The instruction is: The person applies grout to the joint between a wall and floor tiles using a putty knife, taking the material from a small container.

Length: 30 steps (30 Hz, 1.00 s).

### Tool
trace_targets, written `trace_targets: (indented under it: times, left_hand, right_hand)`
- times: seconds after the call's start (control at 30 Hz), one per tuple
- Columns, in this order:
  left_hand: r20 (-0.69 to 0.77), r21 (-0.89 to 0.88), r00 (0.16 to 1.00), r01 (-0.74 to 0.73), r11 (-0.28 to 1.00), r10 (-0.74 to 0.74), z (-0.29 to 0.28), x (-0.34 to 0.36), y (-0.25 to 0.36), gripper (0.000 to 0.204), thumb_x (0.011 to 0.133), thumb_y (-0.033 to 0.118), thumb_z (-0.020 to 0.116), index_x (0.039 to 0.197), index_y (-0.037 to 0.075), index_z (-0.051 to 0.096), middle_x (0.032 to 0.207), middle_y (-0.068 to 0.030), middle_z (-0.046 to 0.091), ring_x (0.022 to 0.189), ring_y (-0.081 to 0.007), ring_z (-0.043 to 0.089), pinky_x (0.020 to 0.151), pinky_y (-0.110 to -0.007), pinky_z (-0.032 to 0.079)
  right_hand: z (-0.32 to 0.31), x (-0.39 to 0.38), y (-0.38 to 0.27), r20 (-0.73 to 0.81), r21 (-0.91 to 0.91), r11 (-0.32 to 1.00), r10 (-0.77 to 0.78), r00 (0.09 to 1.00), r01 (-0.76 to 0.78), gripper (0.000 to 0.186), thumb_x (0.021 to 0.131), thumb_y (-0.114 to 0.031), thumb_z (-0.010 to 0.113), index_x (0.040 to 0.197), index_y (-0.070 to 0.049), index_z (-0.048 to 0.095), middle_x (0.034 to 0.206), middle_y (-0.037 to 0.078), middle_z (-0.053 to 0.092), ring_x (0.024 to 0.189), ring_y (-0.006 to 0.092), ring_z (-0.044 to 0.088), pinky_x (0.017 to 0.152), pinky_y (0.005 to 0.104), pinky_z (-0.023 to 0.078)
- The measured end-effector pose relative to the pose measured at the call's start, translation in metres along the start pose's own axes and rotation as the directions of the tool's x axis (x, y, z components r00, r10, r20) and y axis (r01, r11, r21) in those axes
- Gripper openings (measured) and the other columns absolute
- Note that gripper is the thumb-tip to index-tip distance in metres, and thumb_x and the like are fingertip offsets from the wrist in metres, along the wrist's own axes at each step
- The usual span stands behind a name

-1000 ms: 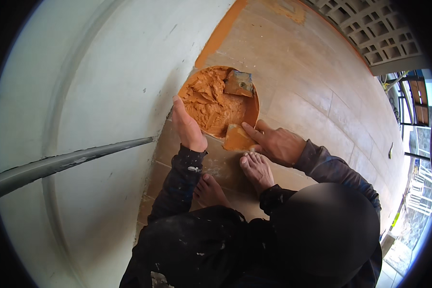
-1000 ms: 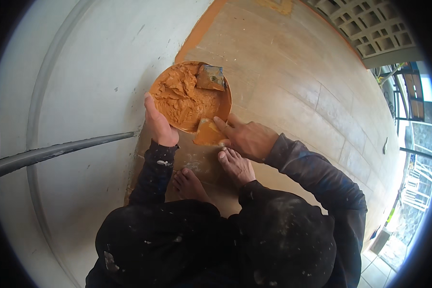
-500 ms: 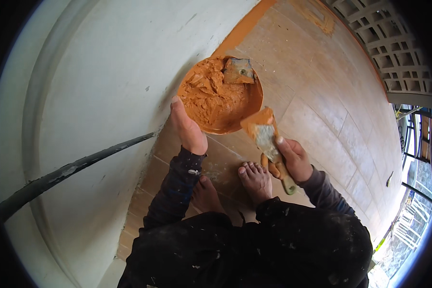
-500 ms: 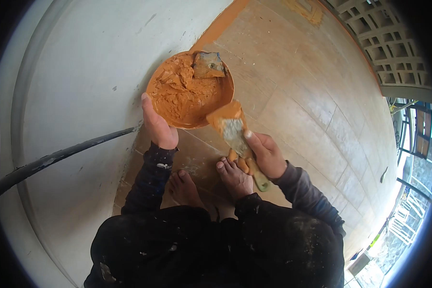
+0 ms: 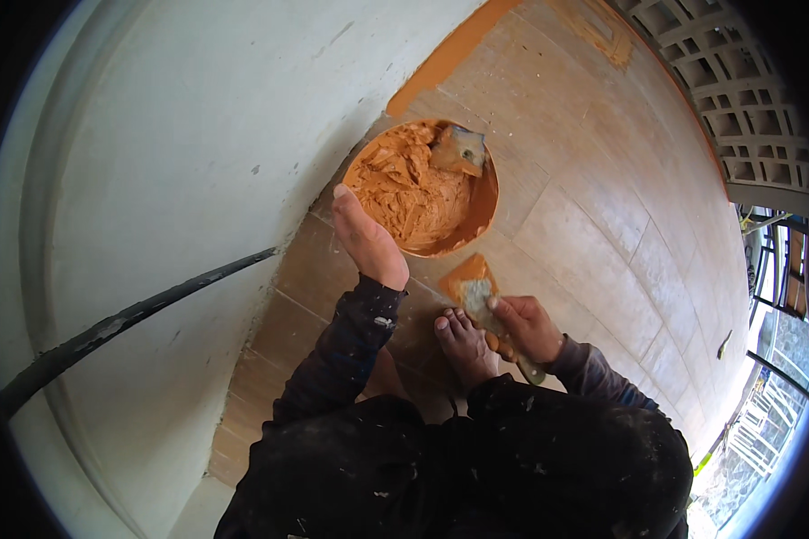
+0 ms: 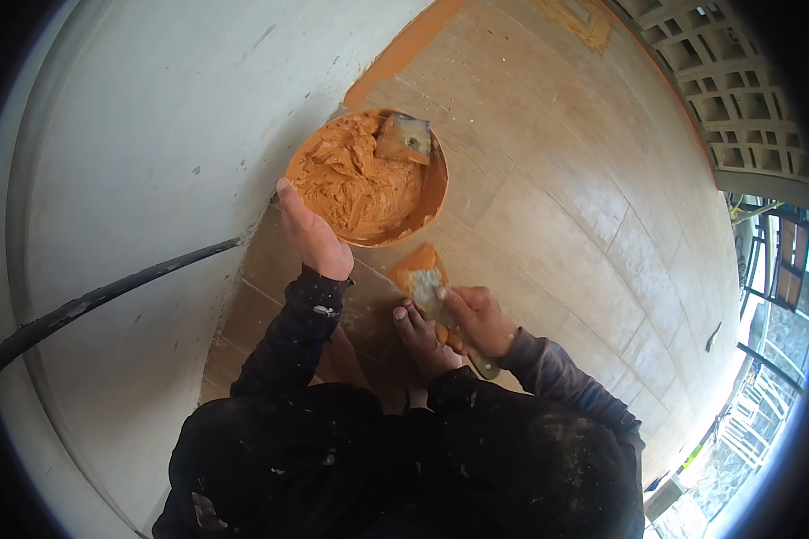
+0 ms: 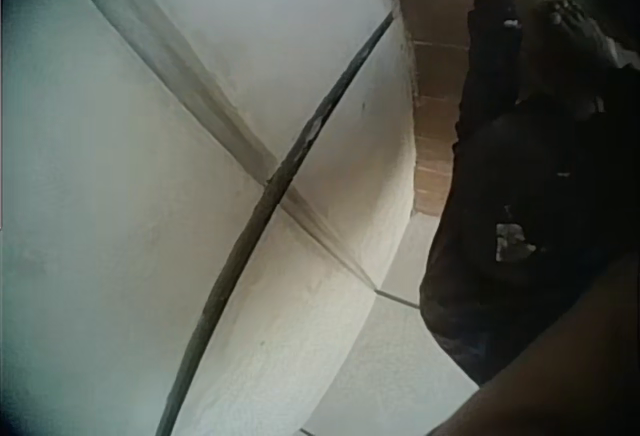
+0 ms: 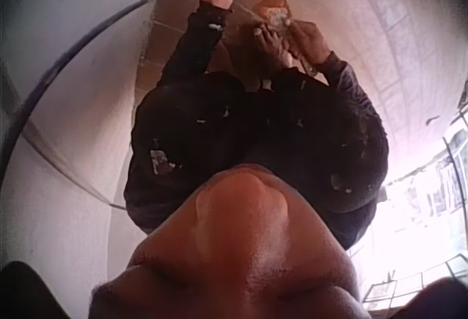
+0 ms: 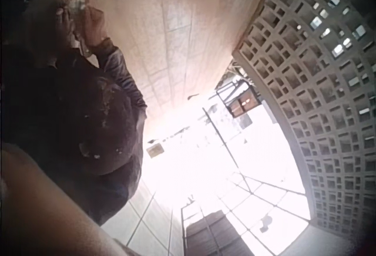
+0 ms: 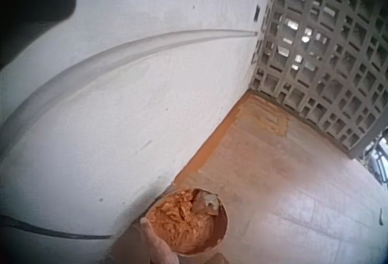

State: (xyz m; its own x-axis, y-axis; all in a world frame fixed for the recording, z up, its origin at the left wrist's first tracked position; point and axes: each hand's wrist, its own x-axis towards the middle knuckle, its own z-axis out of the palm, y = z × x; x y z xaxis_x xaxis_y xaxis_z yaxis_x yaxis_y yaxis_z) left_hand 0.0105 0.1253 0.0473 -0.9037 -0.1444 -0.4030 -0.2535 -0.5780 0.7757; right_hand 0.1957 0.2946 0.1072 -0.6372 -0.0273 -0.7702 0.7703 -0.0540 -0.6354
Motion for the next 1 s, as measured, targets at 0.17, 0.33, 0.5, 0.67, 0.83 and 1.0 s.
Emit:
trace_targets:
  times: [0.17, 0.33, 0.5, 0.67, 0.83, 1.0]
  left_hand:
    - [0.029, 0.107, 0.995, -0.099, 0.989, 0.096, -0.004, 0.005, -0.001, 0.052, 0.108, 0.050, 0.047, 0.123, 0.001, 0.051, 0.125, -0.0128, 0.057, 0.118, -0.0203, 0.056, 0.105, -0.035, 0.045]
    - [-0.025, 0.021, 0.998, -0.056, 0.998, 0.056, 0.011, -0.007, 0.005, 0.056, 0.107, 0.052, 0.048, 0.127, 0.001, 0.050, 0.128, -0.0134, 0.056, 0.118, -0.0216, 0.057, 0.104, -0.036, 0.047]
    - [-0.065, -0.084, 0.998, -0.008, 0.996, 0.002, 0.033, -0.019, 0.015, 0.065, 0.107, 0.054, 0.045, 0.139, -0.002, 0.046, 0.139, -0.0157, 0.054, 0.125, -0.0259, 0.057, 0.107, -0.039, 0.048]
    - [-0.150, -0.026, 0.988, 0.023, 0.999, -0.027, 0.032, -0.015, 0.025, 0.068, 0.108, 0.055, 0.041, 0.143, -0.003, 0.043, 0.143, -0.0169, 0.052, 0.128, -0.0274, 0.055, 0.111, -0.040, 0.046]
    - [-0.097, -0.033, 0.995, -0.014, 0.999, 0.011, 0.028, -0.013, 0.017, 0.064, 0.108, 0.054, 0.042, 0.136, -0.004, 0.047, 0.137, -0.0163, 0.054, 0.124, -0.0256, 0.056, 0.108, -0.039, 0.047]
    - [0.035, 0.109, 0.983, -0.181, 0.978, 0.178, 0.010, -0.003, 0.013, 0.059, 0.109, 0.052, 0.043, 0.128, -0.003, 0.049, 0.125, -0.0154, 0.057, 0.117, -0.0223, 0.057, 0.102, -0.038, 0.048]
  right_hand:
    - [-0.022, -0.039, -0.035, 0.038, -0.477, 0.858, -0.199, 0.979, 0.193, 0.029, 0.109, -0.020, 0.048, 0.115, 0.003, 0.065, 0.084, 0.016, 0.062, 0.073, 0.0268, 0.065, 0.070, 0.0372, 0.053]
    - [0.003, -0.001, -0.055, -0.034, -0.797, 0.467, -0.668, 0.743, 0.383, 0.053, 0.102, -0.010, 0.054, 0.154, -0.011, 0.043, 0.114, 0.023, 0.051, 0.084, 0.0384, 0.065, 0.075, 0.0437, 0.054]
    - [0.019, 0.012, -0.023, -0.152, -0.885, 0.428, -0.636, 0.756, 0.182, 0.074, 0.092, -0.003, 0.060, 0.160, -0.022, 0.040, 0.120, 0.022, 0.049, 0.091, 0.0397, 0.065, 0.078, 0.0466, 0.057]
    - [0.014, -0.005, -0.018, -0.112, -0.923, 0.352, -0.630, 0.769, 0.154, 0.074, 0.088, -0.001, 0.060, 0.158, -0.022, 0.043, 0.122, 0.020, 0.048, 0.097, 0.0382, 0.065, 0.076, 0.0456, 0.059]
    - [-0.021, -0.035, 0.012, -0.092, -0.919, 0.360, -0.591, 0.801, 0.161, 0.065, 0.093, -0.001, 0.060, 0.154, -0.014, 0.046, 0.113, 0.016, 0.059, 0.086, 0.0347, 0.069, 0.070, 0.0418, 0.059]
    - [-0.033, -0.058, -0.062, -0.286, -0.382, 0.908, -0.291, 0.913, 0.170, 0.022, 0.107, -0.011, 0.045, 0.110, 0.001, 0.062, 0.076, 0.007, 0.065, 0.059, 0.0129, 0.057, 0.058, 0.0319, 0.050]
